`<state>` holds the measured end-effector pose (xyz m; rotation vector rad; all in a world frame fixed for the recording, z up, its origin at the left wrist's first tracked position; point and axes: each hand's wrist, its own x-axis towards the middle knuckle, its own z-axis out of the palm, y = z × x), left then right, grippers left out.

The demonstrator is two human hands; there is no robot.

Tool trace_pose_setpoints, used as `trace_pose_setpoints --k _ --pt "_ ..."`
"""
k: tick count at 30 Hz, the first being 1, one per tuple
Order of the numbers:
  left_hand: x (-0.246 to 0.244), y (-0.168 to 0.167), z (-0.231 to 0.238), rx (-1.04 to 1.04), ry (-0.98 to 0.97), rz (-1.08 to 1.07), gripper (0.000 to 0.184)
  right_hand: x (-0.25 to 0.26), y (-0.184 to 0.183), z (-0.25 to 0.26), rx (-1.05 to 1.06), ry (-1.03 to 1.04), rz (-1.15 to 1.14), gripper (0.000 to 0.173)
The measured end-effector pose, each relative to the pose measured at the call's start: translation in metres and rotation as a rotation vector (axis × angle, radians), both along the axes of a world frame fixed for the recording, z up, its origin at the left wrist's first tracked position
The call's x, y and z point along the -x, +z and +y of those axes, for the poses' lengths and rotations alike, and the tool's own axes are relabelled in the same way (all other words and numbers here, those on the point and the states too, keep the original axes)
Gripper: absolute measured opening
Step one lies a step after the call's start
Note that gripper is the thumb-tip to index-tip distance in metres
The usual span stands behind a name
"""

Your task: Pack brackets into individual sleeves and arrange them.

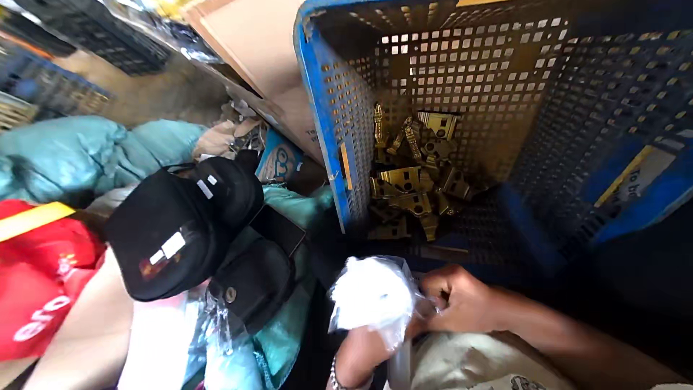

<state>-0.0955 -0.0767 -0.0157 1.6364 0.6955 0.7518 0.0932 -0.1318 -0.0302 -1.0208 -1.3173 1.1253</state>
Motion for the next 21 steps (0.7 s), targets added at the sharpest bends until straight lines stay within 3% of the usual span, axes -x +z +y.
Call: trace_pose_setpoints --k 3,5,6,9,13,16,19,21 --pt "0.020 -0.012 0.012 -0.195 0.365 0.090 0.027 -0.022 0.000 0.020 0.314 -0.058 0.051 0.025" --pt "0.024 -0.014 0.020 -0.173 0.520 0.045 0.020 -0.039 -0.018 0.049 0.478 -0.045 -0.182 0.018" --pt "0.025 -0.012 0.023 -0.167 0.548 0.009 0.019 -0.044 -0.033 0.067 0.535 0.008 -0.407 0.022" --pt "0.024 -0.005 0.032 -0.154 0.507 -0.100 0.023 -0.039 -0.080 0.118 0.601 0.262 -1.024 0.059" --pt "0.013 0.001 0.032 -0.138 0.575 -0.150 0.018 -0.025 -0.097 0.144 0.719 0.442 -1.197 0.068" --pt "0.008 -0.003 0.035 -0.191 0.678 -0.147 0.036 -0.031 -0.082 0.124 0.627 0.453 -1.036 0.049" --pt "-0.003 -0.010 0.042 -0.303 0.685 -0.025 0.045 -0.059 -0.055 0.084 0.701 0.152 -0.389 0.053" --pt "-0.012 -0.014 0.046 -0.364 0.647 0.026 0.042 -0.075 -0.030 0.058 0.562 -0.028 -0.010 0.050"
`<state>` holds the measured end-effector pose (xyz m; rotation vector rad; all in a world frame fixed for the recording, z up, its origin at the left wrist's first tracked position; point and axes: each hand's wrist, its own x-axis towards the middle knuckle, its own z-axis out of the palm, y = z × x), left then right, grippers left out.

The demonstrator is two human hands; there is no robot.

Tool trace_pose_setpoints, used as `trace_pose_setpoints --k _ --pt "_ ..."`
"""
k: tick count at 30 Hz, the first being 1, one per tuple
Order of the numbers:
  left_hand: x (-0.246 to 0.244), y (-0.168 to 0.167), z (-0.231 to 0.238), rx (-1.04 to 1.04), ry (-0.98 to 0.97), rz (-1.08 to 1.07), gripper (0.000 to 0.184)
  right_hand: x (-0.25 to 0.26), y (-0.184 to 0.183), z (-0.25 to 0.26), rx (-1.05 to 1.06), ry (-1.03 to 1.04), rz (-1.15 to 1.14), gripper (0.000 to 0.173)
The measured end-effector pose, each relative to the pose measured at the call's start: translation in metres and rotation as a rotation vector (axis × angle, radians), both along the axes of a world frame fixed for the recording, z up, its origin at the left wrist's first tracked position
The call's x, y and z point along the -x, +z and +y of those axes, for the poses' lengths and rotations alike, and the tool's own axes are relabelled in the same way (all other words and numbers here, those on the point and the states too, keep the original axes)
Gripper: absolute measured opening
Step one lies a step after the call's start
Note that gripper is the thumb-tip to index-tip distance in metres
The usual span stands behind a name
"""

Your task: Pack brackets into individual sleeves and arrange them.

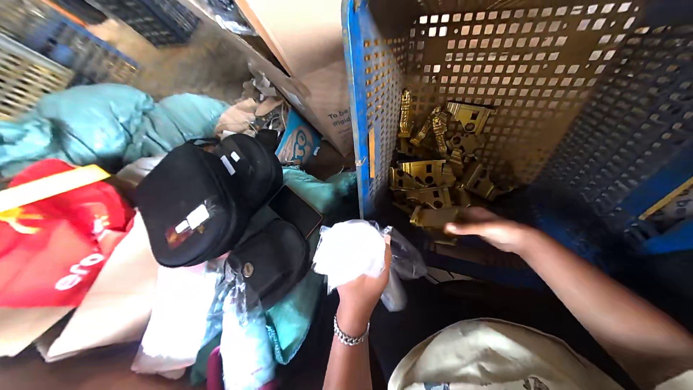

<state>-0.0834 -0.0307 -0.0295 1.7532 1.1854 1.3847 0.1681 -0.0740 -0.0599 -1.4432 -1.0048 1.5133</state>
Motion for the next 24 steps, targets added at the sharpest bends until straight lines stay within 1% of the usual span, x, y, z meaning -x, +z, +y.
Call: trace_pose_setpoints --k 1,2,3,4,5,6,7,8,9,10,11,12,13,15,16,17,18,19,20,21,22,24 --pt "-0.006 0.000 0.003 -0.009 -0.024 0.011 0.040 -0.006 0.008 -0.009 -0.130 -0.086 0.121 0.048" --pt "-0.012 0.000 0.005 -0.014 -0.052 0.012 0.041 -0.011 0.017 -0.018 -0.246 -0.129 0.208 0.050" --pt "-0.018 0.000 0.005 -0.024 -0.066 0.017 0.044 -0.014 0.025 -0.026 -0.319 -0.143 0.279 0.050" --pt "-0.024 0.000 0.004 -0.033 -0.083 0.022 0.047 -0.015 0.032 -0.035 -0.348 -0.115 0.372 0.052" --pt "-0.030 0.001 0.002 -0.041 -0.106 0.020 0.048 -0.011 0.040 -0.042 -0.331 -0.057 0.464 0.052" --pt "-0.034 0.001 0.000 -0.041 -0.139 0.004 0.045 -0.005 0.047 -0.047 -0.278 0.005 0.508 0.050" --pt "-0.038 0.002 -0.003 -0.042 -0.179 -0.014 0.040 0.004 0.053 -0.049 -0.210 0.018 0.494 0.046" --pt "-0.040 0.004 -0.007 -0.045 -0.211 -0.021 0.036 0.015 0.057 -0.047 -0.154 -0.033 0.424 0.044" --pt "-0.040 0.004 -0.008 -0.057 -0.227 -0.017 0.033 0.023 0.057 -0.044 -0.152 -0.130 0.310 0.043" --pt "-0.038 0.005 -0.008 -0.063 -0.232 -0.021 0.033 0.028 0.054 -0.040 -0.199 -0.228 0.158 0.044" --pt "-0.036 0.006 -0.007 -0.046 -0.238 -0.044 0.033 0.029 0.050 -0.037 -0.285 -0.275 -0.048 0.047" --pt "-0.034 0.009 -0.007 0.007 -0.256 -0.082 0.032 0.028 0.046 -0.034 -0.384 -0.274 -0.256 0.045" --pt "-0.034 0.012 -0.009 0.109 -0.286 -0.148 0.031 0.028 0.044 -0.034 -0.472 -0.235 -0.433 0.042" --pt "-0.037 0.026 -0.015 0.381 -0.342 -0.325 0.024 0.036 0.049 -0.035 -0.575 -0.080 -0.670 0.031" --pt "-0.040 0.032 -0.017 0.449 -0.349 -0.364 0.021 0.043 0.052 -0.035 -0.577 0.018 -0.749 0.028" --pt "-0.041 0.032 -0.017 0.433 -0.356 -0.353 0.020 0.048 0.053 -0.035 -0.526 0.124 -0.806 0.028" --pt "-0.040 0.027 -0.016 0.345 -0.383 -0.286 0.021 0.050 0.054 -0.032 -0.441 0.222 -0.841 0.031" --pt "-0.040 0.020 -0.014 0.215 -0.411 -0.191 0.024 0.049 0.053 -0.027 -0.356 0.286 -0.843 0.037" --pt "-0.038 0.014 -0.013 0.094 -0.434 -0.099 0.027 0.046 0.050 -0.021 -0.295 0.300 -0.811 0.042" --pt "-0.037 0.012 -0.013 0.018 -0.447 -0.028 0.031 0.044 0.047 -0.016 -0.250 0.266 -0.747 0.049" --pt "-0.036 0.011 -0.013 -0.015 -0.443 0.014 0.033 0.044 0.045 -0.011 -0.198 0.217 -0.642 0.056" --pt "-0.038 0.007 -0.013 0.004 -0.402 -0.002 0.035 0.044 0.044 -0.007 -0.118 0.102 -0.356 0.072"
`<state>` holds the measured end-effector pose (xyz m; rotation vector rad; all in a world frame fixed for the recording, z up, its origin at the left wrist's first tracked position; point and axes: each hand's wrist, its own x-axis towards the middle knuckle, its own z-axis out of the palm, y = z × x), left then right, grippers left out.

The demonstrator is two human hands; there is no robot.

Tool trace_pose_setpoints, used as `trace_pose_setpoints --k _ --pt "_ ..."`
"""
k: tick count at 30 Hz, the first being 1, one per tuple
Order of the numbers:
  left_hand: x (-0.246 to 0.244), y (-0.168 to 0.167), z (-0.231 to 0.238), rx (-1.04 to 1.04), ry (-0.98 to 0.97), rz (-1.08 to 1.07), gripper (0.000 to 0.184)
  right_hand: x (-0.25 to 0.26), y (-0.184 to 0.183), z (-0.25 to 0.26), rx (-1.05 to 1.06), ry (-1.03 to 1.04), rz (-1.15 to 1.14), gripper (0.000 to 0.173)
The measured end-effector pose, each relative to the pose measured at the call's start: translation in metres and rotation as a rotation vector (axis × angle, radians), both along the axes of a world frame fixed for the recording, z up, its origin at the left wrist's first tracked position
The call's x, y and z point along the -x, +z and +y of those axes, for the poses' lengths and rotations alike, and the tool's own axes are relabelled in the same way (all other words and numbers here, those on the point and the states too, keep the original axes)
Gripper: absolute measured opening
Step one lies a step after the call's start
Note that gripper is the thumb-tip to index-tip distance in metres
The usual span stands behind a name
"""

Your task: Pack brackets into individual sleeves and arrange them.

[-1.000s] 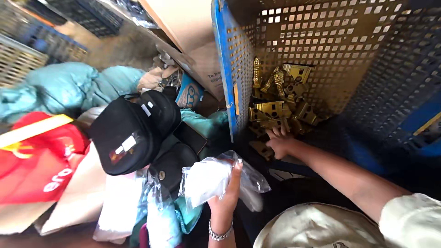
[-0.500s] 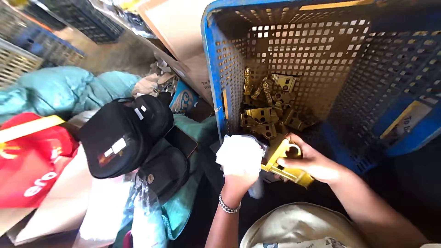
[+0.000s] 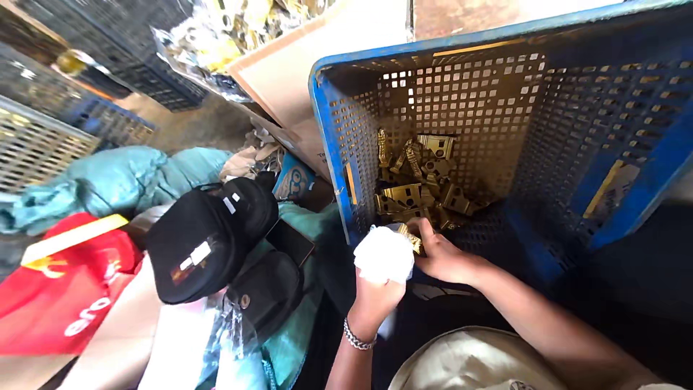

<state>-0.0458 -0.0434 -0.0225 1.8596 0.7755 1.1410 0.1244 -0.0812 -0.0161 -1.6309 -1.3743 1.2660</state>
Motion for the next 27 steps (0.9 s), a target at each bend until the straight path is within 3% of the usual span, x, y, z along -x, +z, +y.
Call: trace_pose_setpoints --k 2,5,8,11,14,16,17,19,21,23,24,26,27 --pt "-0.002 -0.002 0.003 0.034 0.117 -0.082 0.034 -0.005 0.006 -0.005 0.033 -0.060 0.320 0.089" --pt "0.000 0.003 0.000 -0.032 0.247 -0.130 0.036 -0.010 0.009 -0.015 -0.187 -0.167 0.461 0.074" --pt "-0.001 0.014 -0.021 -0.118 0.053 -0.009 0.037 -0.006 0.003 -0.010 -0.370 -0.346 0.381 0.062" --pt "-0.006 0.018 -0.036 -0.073 -0.168 0.061 0.041 -0.006 0.004 -0.011 -0.318 -0.232 0.475 0.070" --pt "0.001 0.020 -0.033 0.141 -0.229 -0.094 0.022 -0.013 0.003 -0.021 -0.131 -0.062 0.700 0.055" --pt "0.004 0.023 -0.027 0.308 -0.250 -0.192 0.019 -0.013 -0.003 -0.024 -0.119 -0.063 0.908 0.040" --pt "0.004 0.023 -0.025 0.296 -0.274 -0.168 0.020 -0.011 -0.004 -0.023 -0.152 -0.112 0.929 0.037" --pt "0.000 0.020 -0.023 0.150 -0.310 -0.098 0.025 -0.005 -0.001 -0.017 -0.276 -0.220 0.724 0.036" --pt "0.002 0.019 -0.015 0.126 -0.259 -0.140 0.024 -0.017 0.007 -0.010 -0.366 -0.210 0.272 0.034" --pt "0.013 0.028 -0.008 0.329 -0.140 -0.279 0.027 -0.041 0.034 -0.005 -0.213 -0.009 -0.186 0.034" --pt "0.019 0.034 -0.006 0.458 -0.078 -0.346 0.030 -0.051 0.050 0.000 -0.085 0.131 -0.301 0.032" --pt "0.028 0.041 -0.005 0.591 0.075 -0.359 0.031 -0.064 0.072 0.007 -0.053 0.234 -0.269 0.025" --pt "0.030 0.040 -0.004 0.563 0.120 -0.332 0.033 -0.069 0.079 0.008 -0.203 0.136 -0.144 0.021"
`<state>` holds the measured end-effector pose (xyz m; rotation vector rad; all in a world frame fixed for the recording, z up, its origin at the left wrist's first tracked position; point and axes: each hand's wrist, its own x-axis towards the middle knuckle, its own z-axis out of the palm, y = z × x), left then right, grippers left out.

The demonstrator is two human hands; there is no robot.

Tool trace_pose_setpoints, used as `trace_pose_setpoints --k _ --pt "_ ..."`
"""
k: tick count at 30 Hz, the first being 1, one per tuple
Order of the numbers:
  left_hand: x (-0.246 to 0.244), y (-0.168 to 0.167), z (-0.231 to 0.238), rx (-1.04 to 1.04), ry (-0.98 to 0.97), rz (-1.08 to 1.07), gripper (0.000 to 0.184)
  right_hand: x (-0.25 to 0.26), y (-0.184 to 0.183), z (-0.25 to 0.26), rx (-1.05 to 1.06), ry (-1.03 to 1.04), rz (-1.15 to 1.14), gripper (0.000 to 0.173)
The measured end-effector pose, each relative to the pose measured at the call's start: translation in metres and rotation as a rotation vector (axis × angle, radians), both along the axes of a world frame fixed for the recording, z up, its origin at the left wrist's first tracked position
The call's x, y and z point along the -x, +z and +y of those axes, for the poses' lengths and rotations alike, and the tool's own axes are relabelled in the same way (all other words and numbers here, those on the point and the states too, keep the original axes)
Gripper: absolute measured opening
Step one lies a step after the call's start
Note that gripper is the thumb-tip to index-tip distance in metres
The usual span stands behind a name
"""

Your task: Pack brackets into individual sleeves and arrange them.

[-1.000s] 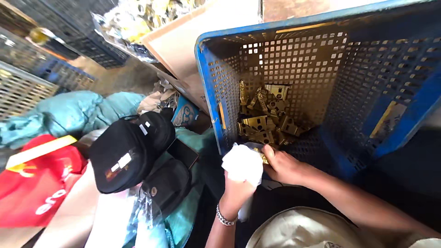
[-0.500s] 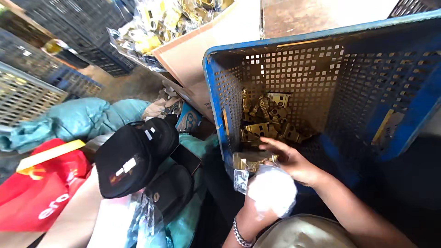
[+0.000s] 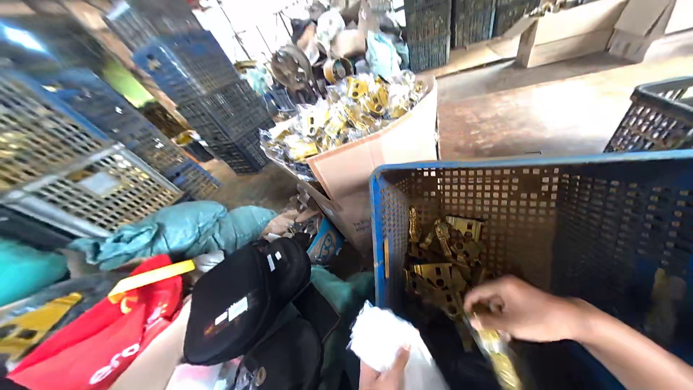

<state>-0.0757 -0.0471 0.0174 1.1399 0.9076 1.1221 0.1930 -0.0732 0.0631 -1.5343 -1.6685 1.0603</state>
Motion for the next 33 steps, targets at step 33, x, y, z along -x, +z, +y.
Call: trace_pose_setpoints --k 33 --pt "0.001 -0.018 0.013 -0.224 -0.268 0.163 0.043 0.090 -0.087 -0.042 -0.014 -0.256 0.715 0.033"
